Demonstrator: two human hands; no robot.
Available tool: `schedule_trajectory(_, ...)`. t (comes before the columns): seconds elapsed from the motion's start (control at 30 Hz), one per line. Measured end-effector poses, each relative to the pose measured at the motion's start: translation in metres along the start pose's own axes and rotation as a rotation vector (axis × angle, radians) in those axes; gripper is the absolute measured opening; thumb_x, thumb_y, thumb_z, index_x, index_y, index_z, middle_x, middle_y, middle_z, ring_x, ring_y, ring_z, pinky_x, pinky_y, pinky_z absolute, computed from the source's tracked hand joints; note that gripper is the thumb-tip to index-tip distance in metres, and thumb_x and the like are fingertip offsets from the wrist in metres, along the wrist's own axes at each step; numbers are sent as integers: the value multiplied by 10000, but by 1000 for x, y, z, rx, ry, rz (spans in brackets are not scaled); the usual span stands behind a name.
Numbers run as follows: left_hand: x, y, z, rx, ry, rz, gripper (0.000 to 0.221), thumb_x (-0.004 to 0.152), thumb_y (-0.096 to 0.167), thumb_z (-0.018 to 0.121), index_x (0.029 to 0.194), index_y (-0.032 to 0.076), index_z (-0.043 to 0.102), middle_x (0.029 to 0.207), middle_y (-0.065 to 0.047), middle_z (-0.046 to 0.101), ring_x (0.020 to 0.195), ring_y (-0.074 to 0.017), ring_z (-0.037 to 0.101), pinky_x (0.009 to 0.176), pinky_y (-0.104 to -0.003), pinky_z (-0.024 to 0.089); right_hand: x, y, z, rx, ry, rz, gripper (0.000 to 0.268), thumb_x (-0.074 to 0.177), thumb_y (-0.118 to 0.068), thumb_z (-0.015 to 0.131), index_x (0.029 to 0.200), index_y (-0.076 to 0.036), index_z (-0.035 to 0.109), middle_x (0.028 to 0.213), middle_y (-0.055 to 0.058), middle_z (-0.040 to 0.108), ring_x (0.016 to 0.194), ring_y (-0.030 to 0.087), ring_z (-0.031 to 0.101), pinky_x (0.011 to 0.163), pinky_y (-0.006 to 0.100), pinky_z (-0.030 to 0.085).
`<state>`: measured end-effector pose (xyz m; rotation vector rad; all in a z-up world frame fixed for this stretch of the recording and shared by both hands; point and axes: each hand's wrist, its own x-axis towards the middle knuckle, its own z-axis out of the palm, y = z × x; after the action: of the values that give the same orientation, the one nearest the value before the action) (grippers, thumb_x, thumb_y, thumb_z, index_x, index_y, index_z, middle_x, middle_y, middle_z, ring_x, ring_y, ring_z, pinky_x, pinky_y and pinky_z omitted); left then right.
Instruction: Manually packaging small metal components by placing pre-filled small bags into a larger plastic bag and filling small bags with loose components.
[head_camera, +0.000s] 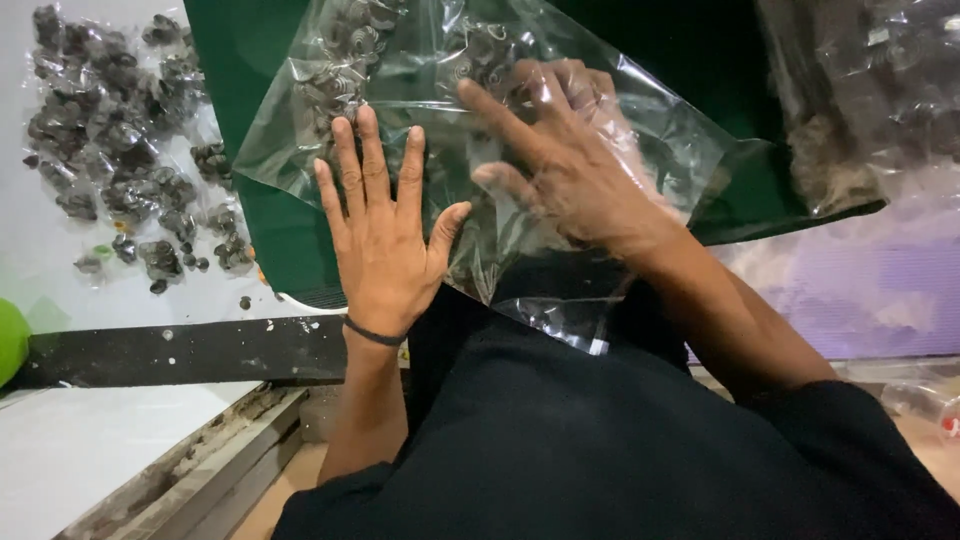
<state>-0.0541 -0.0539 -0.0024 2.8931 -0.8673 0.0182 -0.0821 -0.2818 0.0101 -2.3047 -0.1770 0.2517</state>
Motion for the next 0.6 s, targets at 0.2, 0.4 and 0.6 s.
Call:
schedule_trajectory(0.2, -2, -2, 3, -55, 64, 21, 770, 1100, 681, 331, 1695, 195, 294, 1730, -155, 74, 1623, -356, 44, 1347, -625, 124, 3, 4, 2, -545, 174, -108, 687, 1110, -602, 288, 1605, -135, 386, 1517, 233, 321, 1417, 463, 306, 1139, 684, 273)
schedule_trajectory(0.4, -2, -2, 2, -57, 71, 16, 750, 1111, 665, 388, 1690, 199, 287, 1732, -155, 94, 1623, -354, 57, 1344, -610, 118, 4, 5, 3, -502, 110, -68, 705, 1108, -625, 243, 1680, -223, 149, 1595, 324, 236, 1464, 504, 301, 1213, 686, 132)
schedule_trajectory(0.6, -1, -1, 1, -62, 85, 23, 731, 1114, 645, 421, 1678, 188, 333, 1724, -156, 117, 1613, -357, 74, 1328, -624, 146, 3, 12, 9, -596, 280, -109, 702, 1108, -653, 348, 1640, -195, 356, 1566, 220, 292, 1387, 447, 409, 1064, 659, 403)
